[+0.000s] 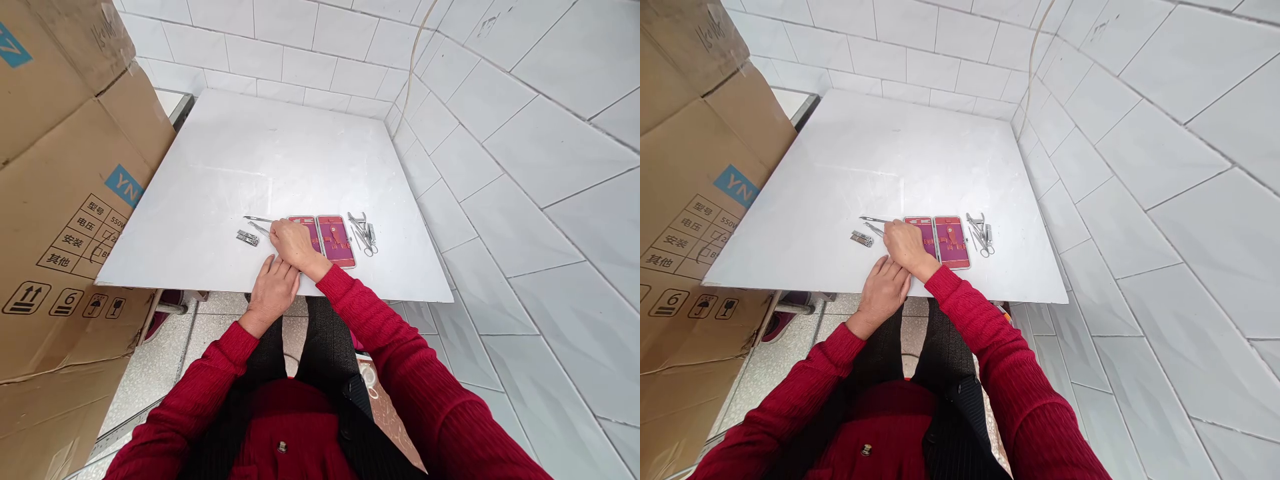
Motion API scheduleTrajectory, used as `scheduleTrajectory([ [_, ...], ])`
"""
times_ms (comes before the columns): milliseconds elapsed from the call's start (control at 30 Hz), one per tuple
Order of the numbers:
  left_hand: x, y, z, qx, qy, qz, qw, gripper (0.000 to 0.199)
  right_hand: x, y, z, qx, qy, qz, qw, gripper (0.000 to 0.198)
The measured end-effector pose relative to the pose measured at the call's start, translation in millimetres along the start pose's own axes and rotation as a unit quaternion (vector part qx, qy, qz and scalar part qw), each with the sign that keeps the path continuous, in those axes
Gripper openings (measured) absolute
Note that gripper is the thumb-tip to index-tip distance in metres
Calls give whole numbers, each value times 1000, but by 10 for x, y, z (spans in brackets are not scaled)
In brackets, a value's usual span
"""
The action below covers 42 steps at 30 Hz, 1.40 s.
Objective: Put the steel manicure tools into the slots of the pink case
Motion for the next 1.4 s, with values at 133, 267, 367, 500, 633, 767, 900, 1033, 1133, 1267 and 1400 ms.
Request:
scheduleTrajectory([
  [133,-2,1,1,0,-5,1,1000,25,-13,-49,-19,-15,-5,1,1000,28],
  [267,8,18,6,9,-11,21,1000,31,-16,-93,-112,-16,-8,12,1000,28],
  [367,9,26,10,8,-12,15,1000,33,-17,-82,-210,-8,-2,30,1000,29],
  [500,0,24,13,10,-8,3,1000,33,-17,-46,-291,-9,-3,48,999,31],
  [633,3,22,16,15,-13,16,1000,36,-28,-30,-290,3,-6,53,999,30],
  [767,8,27,15,12,-13,20,1000,37,-38,-31,-248,2,-15,49,999,31],
  [900,11,34,11,12,-14,24,1000,36,-50,-25,-217,-6,-12,27,1000,29],
  [1033,9,29,7,13,-14,22,1000,33,-43,-31,-214,-8,8,2,1000,28],
  [1133,5,21,5,12,-12,16,1000,32,-8,-58,-228,-3,19,2,1000,30],
  [1267,2,15,10,8,-8,4,1000,31,31,-92,-260,11,33,11,999,27],
  [1400,3,14,15,4,-7,0,1000,31,35,-82,-311,12,40,17,999,27],
])
Point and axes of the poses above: each hand's wrist, its own z-axis away from the middle knuckle, its own y-axis out of the palm, x = y × z, the point moved 3 cm from there along -z, towards the middle knuckle, and after that the axes turned 14 degrees about x, right-handed, at the moved point
